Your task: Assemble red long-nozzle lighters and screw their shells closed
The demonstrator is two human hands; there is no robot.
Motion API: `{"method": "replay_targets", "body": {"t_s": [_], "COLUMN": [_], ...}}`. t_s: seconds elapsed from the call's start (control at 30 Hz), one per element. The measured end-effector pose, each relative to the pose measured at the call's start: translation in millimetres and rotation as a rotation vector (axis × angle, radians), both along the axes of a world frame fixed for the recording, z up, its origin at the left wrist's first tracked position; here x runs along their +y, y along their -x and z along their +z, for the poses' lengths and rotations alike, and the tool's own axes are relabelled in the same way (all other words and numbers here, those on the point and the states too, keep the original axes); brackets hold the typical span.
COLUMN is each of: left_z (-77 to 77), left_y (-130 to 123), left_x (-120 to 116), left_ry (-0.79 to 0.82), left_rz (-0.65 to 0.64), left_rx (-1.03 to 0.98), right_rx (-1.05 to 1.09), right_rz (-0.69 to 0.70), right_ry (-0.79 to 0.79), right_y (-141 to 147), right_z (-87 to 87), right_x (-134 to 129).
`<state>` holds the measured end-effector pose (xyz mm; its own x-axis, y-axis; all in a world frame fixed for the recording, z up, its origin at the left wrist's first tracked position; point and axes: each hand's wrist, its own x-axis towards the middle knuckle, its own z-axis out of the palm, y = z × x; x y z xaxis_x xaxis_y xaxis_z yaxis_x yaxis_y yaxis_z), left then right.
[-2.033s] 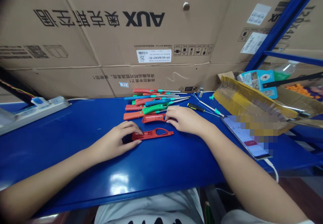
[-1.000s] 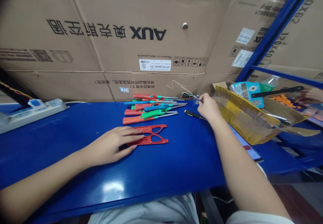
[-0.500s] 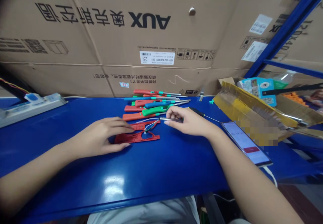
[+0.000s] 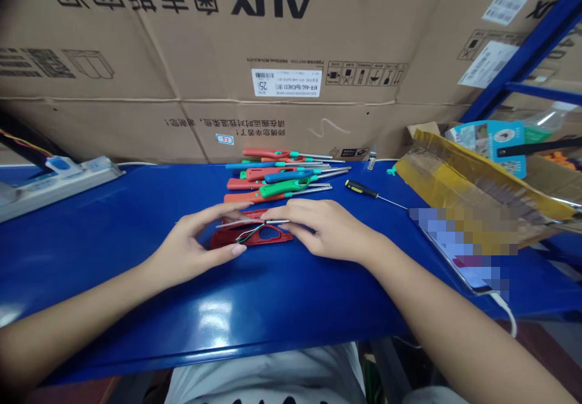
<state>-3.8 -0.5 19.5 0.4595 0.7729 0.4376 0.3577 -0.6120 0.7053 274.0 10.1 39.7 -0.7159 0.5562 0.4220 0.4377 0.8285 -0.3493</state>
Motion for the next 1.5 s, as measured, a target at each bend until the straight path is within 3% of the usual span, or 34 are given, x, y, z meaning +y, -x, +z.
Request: {"method": "replay_targets", "body": {"t_s": [0.27,0.47,1.07,1.37,1.5], "left_z": [4.4,7.5,8.6,6.5,1.5], "left_y": [-12,-11,-9,-11,-9], "left_x": [-16,-19,-23,-19,-15], "left_ry": [-0.226,-0.276,-0.238,-0.176,-0.012], "left_rz": [0.032,-0.001,-0.004,0.039,0.048], "left_rx": [-0.07,-0.086,-0.008,0.04,0.081], "right_rx": [-0.012,0.041,-0.062,-0.139,-0.098], "right_rz": [-0.06,-0.041,0.028,-0.022,-0.087], "right_ry": [-0.134,-0.268,-0.537,-0.44,-0.385], "right_y": [17,22,18,17,6], "right_z": [-9.4,-12.5,-11.7,-2.4,2.5], "right_x": [-14,-17,-19,-14,-7]}}
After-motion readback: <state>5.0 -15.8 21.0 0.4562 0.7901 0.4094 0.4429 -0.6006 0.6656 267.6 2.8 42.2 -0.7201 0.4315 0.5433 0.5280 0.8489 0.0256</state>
